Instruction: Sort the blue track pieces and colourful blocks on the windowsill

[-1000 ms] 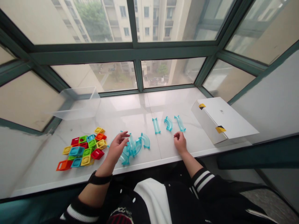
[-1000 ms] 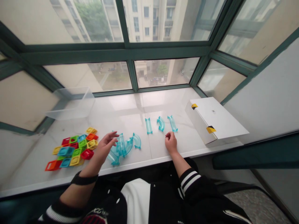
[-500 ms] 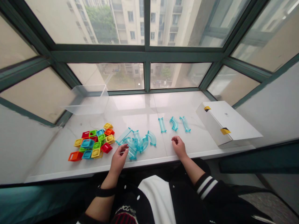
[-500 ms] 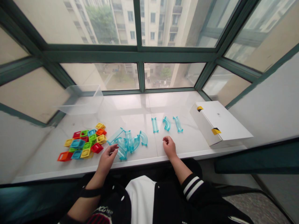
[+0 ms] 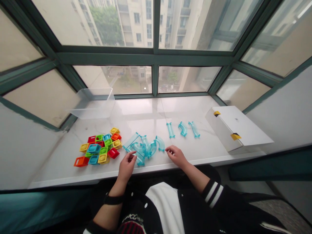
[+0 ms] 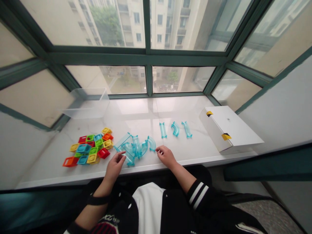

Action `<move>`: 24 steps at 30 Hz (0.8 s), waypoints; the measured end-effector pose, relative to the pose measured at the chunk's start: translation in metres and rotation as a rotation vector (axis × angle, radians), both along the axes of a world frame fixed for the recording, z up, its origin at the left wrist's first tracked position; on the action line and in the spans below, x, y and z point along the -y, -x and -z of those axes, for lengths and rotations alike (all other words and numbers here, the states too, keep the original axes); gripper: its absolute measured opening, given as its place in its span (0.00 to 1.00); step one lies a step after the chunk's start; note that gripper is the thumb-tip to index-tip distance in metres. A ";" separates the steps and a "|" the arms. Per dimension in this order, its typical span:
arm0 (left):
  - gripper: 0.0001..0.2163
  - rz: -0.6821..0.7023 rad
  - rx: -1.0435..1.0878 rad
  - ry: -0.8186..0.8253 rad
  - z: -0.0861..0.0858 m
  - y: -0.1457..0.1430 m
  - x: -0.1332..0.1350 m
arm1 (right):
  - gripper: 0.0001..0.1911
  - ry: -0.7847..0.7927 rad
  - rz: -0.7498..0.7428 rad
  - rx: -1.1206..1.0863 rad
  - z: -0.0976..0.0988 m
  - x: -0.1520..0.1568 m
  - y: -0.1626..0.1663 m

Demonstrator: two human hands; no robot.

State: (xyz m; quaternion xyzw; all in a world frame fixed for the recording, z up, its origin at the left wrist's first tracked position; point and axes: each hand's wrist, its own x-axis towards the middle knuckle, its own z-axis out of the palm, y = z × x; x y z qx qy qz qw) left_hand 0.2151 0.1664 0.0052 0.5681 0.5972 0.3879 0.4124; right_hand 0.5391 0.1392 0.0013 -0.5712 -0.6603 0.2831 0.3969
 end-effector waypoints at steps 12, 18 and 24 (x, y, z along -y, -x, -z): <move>0.15 0.056 -0.223 -0.232 0.003 0.001 -0.001 | 0.22 0.057 -0.287 0.101 -0.015 -0.018 0.068; 0.16 0.160 -0.362 -0.409 0.006 -0.007 0.005 | 0.22 0.074 -0.316 0.224 -0.010 -0.019 0.073; 0.23 0.255 -0.457 -0.491 0.010 -0.031 0.008 | 0.24 0.013 -0.334 0.279 -0.010 -0.020 0.072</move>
